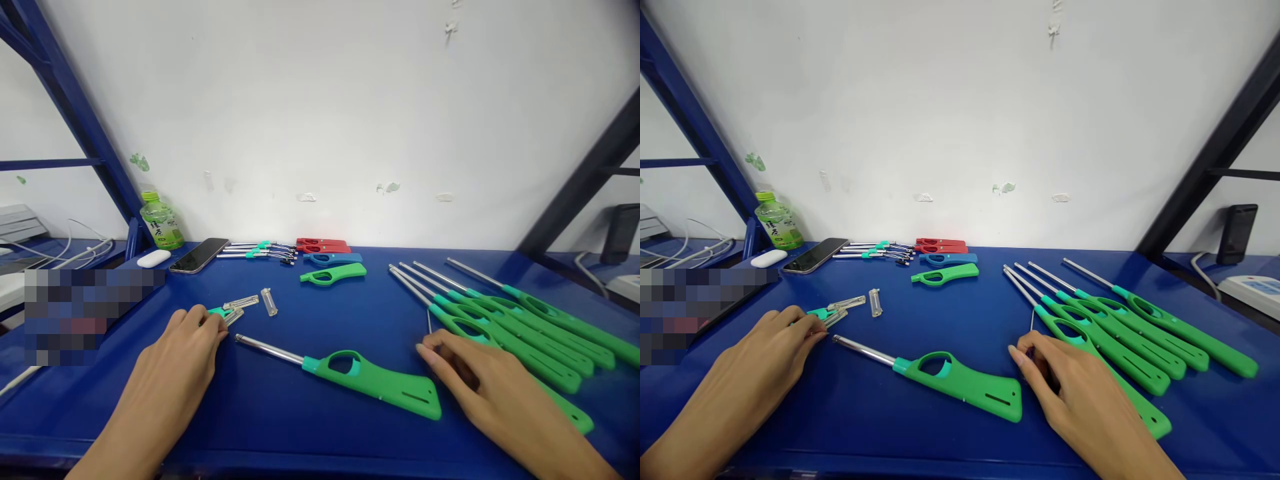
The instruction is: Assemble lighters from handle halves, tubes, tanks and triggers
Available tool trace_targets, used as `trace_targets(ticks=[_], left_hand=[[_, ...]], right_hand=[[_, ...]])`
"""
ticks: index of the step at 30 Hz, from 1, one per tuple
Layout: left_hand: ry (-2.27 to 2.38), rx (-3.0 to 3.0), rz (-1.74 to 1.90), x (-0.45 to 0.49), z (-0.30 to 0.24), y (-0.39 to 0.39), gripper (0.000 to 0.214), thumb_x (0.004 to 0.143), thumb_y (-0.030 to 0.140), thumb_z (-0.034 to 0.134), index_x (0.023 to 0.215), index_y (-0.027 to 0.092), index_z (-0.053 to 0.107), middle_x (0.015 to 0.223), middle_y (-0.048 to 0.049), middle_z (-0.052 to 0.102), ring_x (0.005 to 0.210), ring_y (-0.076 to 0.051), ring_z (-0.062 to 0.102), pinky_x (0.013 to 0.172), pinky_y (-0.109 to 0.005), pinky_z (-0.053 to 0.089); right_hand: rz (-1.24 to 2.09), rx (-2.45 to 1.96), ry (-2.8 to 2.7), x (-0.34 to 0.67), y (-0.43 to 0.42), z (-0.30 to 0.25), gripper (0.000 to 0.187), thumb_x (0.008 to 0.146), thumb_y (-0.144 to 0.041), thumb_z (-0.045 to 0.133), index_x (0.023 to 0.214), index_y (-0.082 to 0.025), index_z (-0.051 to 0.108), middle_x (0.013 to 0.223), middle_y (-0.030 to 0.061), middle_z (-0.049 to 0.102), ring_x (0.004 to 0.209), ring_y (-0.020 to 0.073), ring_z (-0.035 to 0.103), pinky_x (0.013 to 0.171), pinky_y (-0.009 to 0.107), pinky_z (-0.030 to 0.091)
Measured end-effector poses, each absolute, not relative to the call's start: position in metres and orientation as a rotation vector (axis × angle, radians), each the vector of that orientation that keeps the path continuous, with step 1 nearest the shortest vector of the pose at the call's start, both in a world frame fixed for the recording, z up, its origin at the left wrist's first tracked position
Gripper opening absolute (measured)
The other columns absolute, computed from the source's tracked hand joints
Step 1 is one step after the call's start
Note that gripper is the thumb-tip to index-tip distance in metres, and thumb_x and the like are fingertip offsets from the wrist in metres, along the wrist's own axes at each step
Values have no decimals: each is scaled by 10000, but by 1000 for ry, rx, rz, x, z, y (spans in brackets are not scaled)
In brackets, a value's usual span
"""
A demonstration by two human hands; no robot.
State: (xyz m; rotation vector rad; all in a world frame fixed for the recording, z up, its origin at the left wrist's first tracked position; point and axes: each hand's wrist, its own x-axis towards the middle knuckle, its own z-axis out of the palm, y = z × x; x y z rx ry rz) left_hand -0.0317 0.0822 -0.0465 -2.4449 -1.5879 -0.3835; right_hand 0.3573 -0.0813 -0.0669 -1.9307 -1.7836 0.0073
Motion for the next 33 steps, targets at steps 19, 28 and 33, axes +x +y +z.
trace_targets(ticks=[19,28,33], left_hand=[[-1431,-2786,-985,10,-36,43,291,1138,483,314,979,287,458,723,72,512,566,-165,525,545,-283,414],[-679,-3218,-1044,104,-42,1,120,1089,188,384,1058,299,414,817,74,627,514,-137,593,468,-280,383],[-580,-3205,-1030,111,-69,-3,225,1031,107,426,1134,305,410,922,48,658,609,-156,683,531,-287,446]], right_hand=[[-353,-1471,-1078,341,-100,-56,263,999,-548,726,994,-287,755,881,5,742,697,181,714,662,344,569],[58,-918,-1191,311,-93,-13,242,1052,-478,649,938,-275,718,757,0,541,475,142,579,314,255,452],[48,-842,-1114,292,-80,-22,233,1129,-418,529,982,-264,625,681,-48,474,443,107,532,325,190,394]])
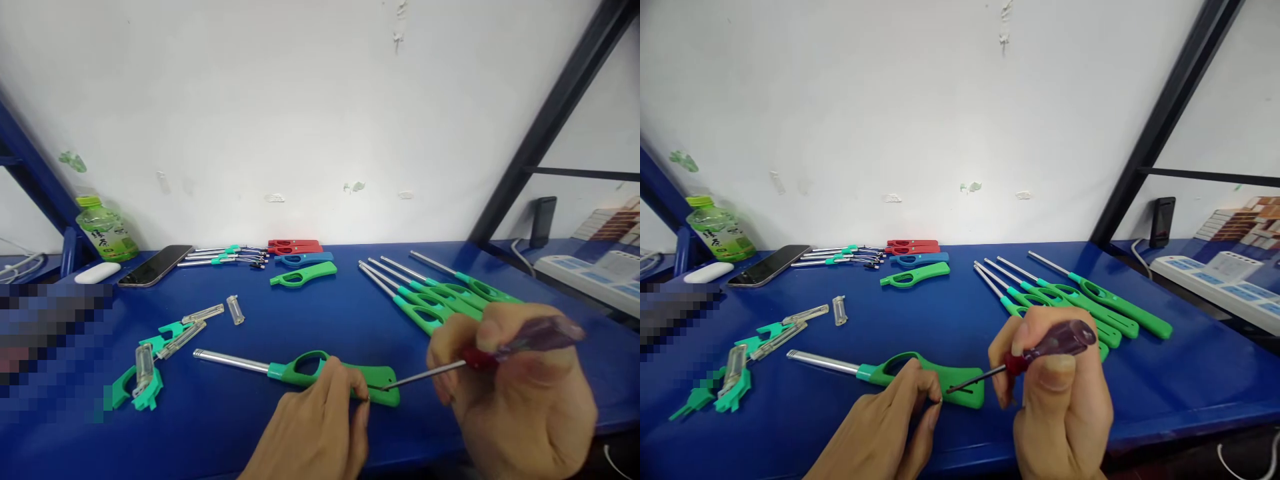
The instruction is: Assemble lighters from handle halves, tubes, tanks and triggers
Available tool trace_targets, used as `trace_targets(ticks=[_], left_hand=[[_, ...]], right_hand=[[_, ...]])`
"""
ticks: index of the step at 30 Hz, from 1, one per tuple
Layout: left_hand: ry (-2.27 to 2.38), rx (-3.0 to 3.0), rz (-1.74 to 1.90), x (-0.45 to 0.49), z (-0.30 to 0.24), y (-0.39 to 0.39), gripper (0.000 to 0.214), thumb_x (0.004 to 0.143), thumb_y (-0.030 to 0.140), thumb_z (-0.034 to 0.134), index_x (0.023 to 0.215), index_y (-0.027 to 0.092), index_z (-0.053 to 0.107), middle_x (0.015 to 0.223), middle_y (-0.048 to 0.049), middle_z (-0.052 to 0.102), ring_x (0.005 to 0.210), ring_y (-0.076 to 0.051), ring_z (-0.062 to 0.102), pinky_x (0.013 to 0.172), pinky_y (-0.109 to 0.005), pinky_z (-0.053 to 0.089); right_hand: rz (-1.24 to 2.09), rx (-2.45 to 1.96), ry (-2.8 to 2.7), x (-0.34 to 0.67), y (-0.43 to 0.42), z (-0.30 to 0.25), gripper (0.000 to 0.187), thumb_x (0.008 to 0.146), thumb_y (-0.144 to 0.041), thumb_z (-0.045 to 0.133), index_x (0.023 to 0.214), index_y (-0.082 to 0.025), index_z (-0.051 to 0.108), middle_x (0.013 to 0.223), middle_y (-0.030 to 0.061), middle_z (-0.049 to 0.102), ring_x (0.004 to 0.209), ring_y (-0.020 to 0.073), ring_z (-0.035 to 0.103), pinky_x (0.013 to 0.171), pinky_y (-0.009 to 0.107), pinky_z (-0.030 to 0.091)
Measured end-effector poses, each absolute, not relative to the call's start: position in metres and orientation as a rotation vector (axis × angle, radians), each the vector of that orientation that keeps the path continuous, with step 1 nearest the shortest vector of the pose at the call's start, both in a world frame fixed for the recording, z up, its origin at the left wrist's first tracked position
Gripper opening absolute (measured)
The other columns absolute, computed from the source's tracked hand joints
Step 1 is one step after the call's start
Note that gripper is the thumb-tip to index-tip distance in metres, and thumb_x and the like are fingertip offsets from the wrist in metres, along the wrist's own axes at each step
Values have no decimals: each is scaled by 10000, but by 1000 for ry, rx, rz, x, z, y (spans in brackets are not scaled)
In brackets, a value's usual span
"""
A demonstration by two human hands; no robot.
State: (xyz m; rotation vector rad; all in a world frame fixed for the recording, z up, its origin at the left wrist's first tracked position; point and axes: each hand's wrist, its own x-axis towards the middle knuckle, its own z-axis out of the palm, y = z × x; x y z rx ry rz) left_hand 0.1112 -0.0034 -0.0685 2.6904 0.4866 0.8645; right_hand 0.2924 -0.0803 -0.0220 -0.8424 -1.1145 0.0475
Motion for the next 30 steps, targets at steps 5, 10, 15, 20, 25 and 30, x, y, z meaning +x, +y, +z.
trace_targets(ticks=[5,10,15,20,25,30], left_hand=[[471,2649,858,108,-72,-4,210,1069,124,429,1175,306,433,870,68,645,511,-133,609,493,-271,417],[478,2554,849,107,-70,-4,176,1087,144,436,1137,311,460,838,74,625,521,-125,617,489,-254,414],[486,2548,855,108,-68,-4,186,1092,137,441,1135,317,459,836,81,598,531,-125,604,501,-254,408],[519,2539,807,108,-65,-5,173,1102,152,435,1109,323,458,811,93,576,527,-125,573,500,-247,410],[516,2537,803,105,-66,-5,160,1110,166,430,1107,321,470,768,96,555,498,-127,544,479,-251,393],[519,2553,777,105,-68,-5,137,1117,189,427,1122,317,474,817,79,602,516,-127,581,486,-257,407]], right_hand=[[50,-909,-1145,283,-78,-26,255,1144,-455,493,979,-273,561,672,-57,494,440,102,498,332,191,366],[99,-927,-1167,278,-77,-27,276,1148,-499,456,996,-280,526,648,-57,500,420,107,465,326,214,344],[68,-939,-1143,276,-77,-27,304,1146,-530,450,977,-285,513,643,-66,470,415,104,451,322,215,341],[108,-912,-1133,278,-77,-27,278,1139,-510,486,980,-288,544,655,-59,510,424,102,454,329,210,340],[81,-913,-1155,281,-77,-28,285,1141,-512,472,984,-284,539,647,-58,500,415,109,461,315,212,343],[147,-888,-1207,283,-80,-31,272,1129,-540,485,1015,-308,569,678,-46,524,453,123,497,340,230,382]])
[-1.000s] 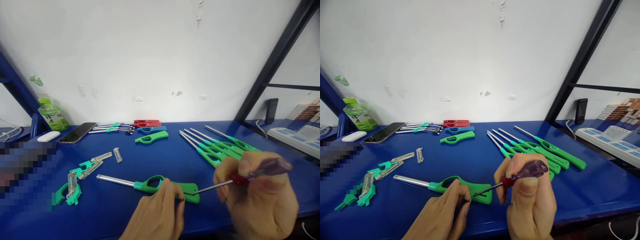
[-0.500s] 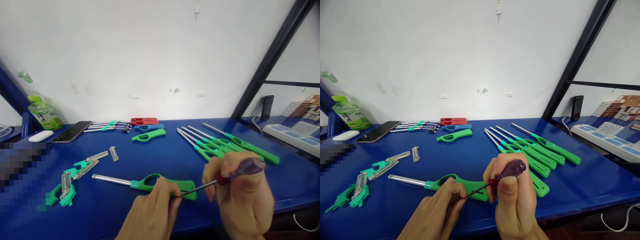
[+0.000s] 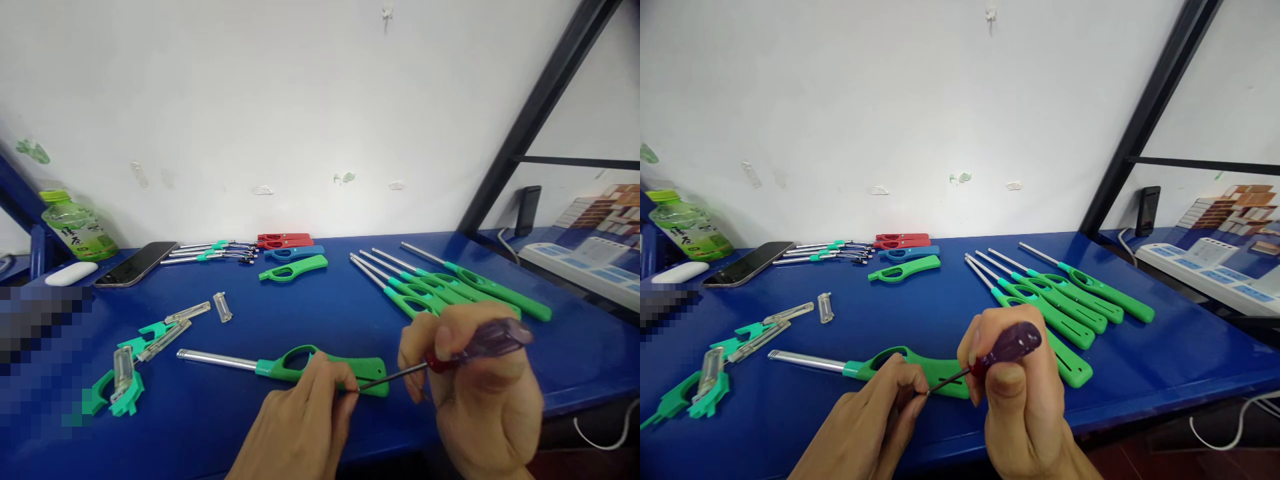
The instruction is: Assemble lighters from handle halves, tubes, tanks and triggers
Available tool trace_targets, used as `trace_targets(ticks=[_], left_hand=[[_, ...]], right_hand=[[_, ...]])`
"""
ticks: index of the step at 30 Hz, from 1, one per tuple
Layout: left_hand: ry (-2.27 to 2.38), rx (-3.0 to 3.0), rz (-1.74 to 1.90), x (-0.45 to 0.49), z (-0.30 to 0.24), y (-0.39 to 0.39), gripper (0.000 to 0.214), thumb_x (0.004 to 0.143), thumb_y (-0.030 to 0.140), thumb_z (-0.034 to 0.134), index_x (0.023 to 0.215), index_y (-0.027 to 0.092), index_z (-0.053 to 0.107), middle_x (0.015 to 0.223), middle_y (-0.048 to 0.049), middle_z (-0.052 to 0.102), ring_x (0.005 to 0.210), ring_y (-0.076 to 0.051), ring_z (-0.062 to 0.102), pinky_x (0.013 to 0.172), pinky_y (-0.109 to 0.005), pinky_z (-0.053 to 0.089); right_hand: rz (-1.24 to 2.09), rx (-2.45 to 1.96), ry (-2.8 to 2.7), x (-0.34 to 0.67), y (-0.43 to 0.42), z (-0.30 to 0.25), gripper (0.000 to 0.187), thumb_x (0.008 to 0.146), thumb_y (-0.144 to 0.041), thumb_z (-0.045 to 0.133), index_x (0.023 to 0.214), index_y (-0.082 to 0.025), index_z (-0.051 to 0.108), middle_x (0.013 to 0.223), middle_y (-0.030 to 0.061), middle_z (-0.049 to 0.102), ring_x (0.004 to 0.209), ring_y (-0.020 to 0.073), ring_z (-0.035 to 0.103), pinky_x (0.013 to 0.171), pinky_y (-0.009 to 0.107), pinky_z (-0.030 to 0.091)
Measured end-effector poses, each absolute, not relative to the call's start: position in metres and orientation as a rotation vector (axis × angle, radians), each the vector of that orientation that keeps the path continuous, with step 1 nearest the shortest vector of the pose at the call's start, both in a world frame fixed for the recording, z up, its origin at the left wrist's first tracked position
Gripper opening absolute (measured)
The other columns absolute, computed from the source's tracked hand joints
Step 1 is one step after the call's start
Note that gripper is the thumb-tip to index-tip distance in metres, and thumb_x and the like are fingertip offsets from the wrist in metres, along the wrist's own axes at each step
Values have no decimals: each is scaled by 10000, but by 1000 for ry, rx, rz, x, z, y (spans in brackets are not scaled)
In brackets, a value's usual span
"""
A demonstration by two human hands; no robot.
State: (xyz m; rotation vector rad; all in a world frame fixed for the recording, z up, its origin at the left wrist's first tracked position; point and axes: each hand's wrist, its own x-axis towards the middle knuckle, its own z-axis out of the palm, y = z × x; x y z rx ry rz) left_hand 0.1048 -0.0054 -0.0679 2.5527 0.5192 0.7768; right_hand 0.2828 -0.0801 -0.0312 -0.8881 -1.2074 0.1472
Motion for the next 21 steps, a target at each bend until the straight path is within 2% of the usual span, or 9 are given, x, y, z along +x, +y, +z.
trace_targets(ticks=[5,10,13,17,21], left_hand=[[515,2545,758,105,-69,-5,149,1120,179,409,1131,318,462,875,67,639,550,-125,608,499,-255,419],[505,2574,752,109,-68,-3,145,1113,172,419,1140,308,464,952,46,663,572,-125,625,516,-261,438],[452,2640,804,118,-64,-4,145,1106,166,417,1135,296,475,947,35,637,636,-146,662,544,-277,470],[430,2773,882,137,-54,-6,129,1092,167,438,1109,278,501,930,13,620,709,-196,679,539,-315,488],[432,2947,917,151,-50,-7,143,1072,128,448,1058,245,528,941,-28,649,800,-258,657,661,-401,568]], right_hand=[[188,-910,-1254,287,-81,-32,324,1109,-604,493,1010,-303,560,701,-53,549,439,110,477,358,238,385],[228,-946,-1330,292,-82,-31,270,1136,-548,475,1057,-310,576,764,-48,575,478,105,502,378,235,391],[118,-1018,-1368,297,-86,-27,256,1140,-524,481,1062,-312,601,774,-38,583,516,118,544,409,250,426],[-108,-1140,-1437,305,-94,-19,183,1140,-450,517,1145,-309,633,917,-8,684,553,108,601,468,261,471],[-117,-1222,-1540,314,-95,-12,121,1140,-389,531,1182,-303,606,735,-68,629,481,91,557,481,227,454]])
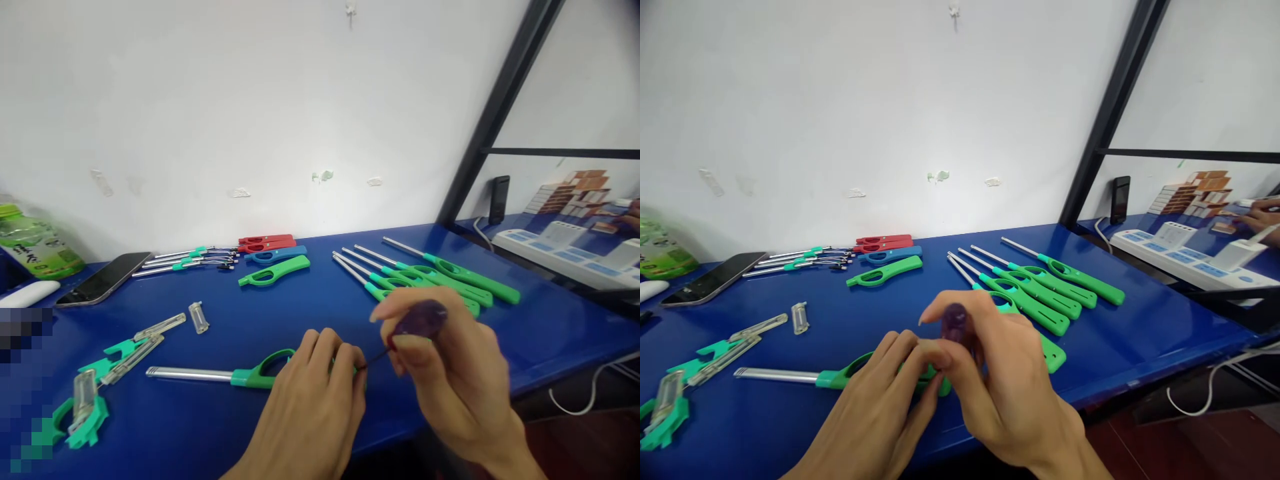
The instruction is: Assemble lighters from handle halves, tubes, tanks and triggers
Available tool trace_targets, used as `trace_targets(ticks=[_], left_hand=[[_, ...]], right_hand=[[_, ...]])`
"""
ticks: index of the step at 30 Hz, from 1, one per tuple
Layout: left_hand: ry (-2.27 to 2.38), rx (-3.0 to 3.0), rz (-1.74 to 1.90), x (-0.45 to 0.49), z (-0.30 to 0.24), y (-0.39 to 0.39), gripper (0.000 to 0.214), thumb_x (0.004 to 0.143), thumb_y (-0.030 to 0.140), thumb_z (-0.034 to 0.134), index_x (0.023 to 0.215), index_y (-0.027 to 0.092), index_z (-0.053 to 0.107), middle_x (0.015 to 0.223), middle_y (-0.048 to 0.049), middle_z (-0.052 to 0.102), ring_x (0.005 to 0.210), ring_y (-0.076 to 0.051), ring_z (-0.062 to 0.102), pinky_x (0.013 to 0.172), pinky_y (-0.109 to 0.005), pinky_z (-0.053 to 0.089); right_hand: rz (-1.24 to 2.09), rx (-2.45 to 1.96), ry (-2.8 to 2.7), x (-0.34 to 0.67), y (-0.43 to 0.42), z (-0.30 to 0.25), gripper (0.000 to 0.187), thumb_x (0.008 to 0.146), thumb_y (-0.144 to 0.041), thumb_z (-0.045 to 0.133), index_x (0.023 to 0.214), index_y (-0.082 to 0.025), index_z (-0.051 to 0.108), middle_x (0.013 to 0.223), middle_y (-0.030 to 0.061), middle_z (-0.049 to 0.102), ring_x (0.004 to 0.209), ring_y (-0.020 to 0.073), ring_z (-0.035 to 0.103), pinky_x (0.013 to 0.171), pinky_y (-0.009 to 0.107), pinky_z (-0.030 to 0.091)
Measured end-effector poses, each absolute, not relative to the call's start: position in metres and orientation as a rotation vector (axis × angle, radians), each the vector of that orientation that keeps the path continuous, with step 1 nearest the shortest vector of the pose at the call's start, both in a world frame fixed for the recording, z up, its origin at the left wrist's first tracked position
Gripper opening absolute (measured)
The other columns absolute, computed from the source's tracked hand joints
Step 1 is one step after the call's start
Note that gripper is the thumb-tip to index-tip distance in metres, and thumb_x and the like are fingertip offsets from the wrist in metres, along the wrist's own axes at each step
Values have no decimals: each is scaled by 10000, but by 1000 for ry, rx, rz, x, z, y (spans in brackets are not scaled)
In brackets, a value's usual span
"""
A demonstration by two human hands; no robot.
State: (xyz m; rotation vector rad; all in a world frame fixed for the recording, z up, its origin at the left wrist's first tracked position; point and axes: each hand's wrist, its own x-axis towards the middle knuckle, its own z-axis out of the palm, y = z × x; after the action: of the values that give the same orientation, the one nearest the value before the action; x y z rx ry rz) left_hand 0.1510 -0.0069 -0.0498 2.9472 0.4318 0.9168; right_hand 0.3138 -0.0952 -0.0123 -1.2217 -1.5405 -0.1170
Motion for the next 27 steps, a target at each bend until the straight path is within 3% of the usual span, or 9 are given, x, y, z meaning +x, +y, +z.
trace_targets(ticks=[6,12,16,20,24,27], left_hand=[[485,2993,832,155,-59,-4,160,1105,143,414,1083,243,538,1057,-70,696,888,-292,671,761,-477,591],[492,2976,785,155,-59,-4,209,1118,149,377,1067,242,556,1020,-57,723,839,-273,708,730,-442,588],[421,2941,771,142,-57,-2,193,1105,195,475,1274,238,559,1188,-88,745,1035,-289,734,856,-455,598],[408,2992,674,126,-57,2,401,1056,195,582,1449,237,512,1350,-98,721,1187,-298,703,1023,-497,564],[353,3034,669,123,-63,7,475,1036,48,477,1472,226,532,1343,-86,733,1150,-270,715,983,-467,576],[322,3009,754,129,-69,8,491,1005,25,485,1448,220,569,1288,-88,746,1091,-271,722,917,-453,585]], right_hand=[[-118,-1351,-1682,322,-91,-10,179,1146,-375,492,1051,-252,578,727,-54,669,536,96,594,529,219,421],[-43,-1389,-1689,324,-90,-10,187,1138,-338,508,986,-243,562,734,-68,629,578,94,562,562,237,395],[-9,-1341,-1640,324,-91,-8,184,1111,-323,578,947,-240,595,841,-40,671,714,110,623,659,235,466],[103,-1294,-1597,324,-92,-7,67,1088,-308,645,1084,-269,699,949,-40,775,796,122,723,754,221,555],[25,-1280,-1534,323,-89,-13,317,1028,-298,759,1339,-321,700,928,-66,804,777,114,759,765,206,600],[-93,-1242,-1472,324,-83,-20,446,988,-299,816,1405,-366,673,945,-77,812,764,107,773,752,196,609]])
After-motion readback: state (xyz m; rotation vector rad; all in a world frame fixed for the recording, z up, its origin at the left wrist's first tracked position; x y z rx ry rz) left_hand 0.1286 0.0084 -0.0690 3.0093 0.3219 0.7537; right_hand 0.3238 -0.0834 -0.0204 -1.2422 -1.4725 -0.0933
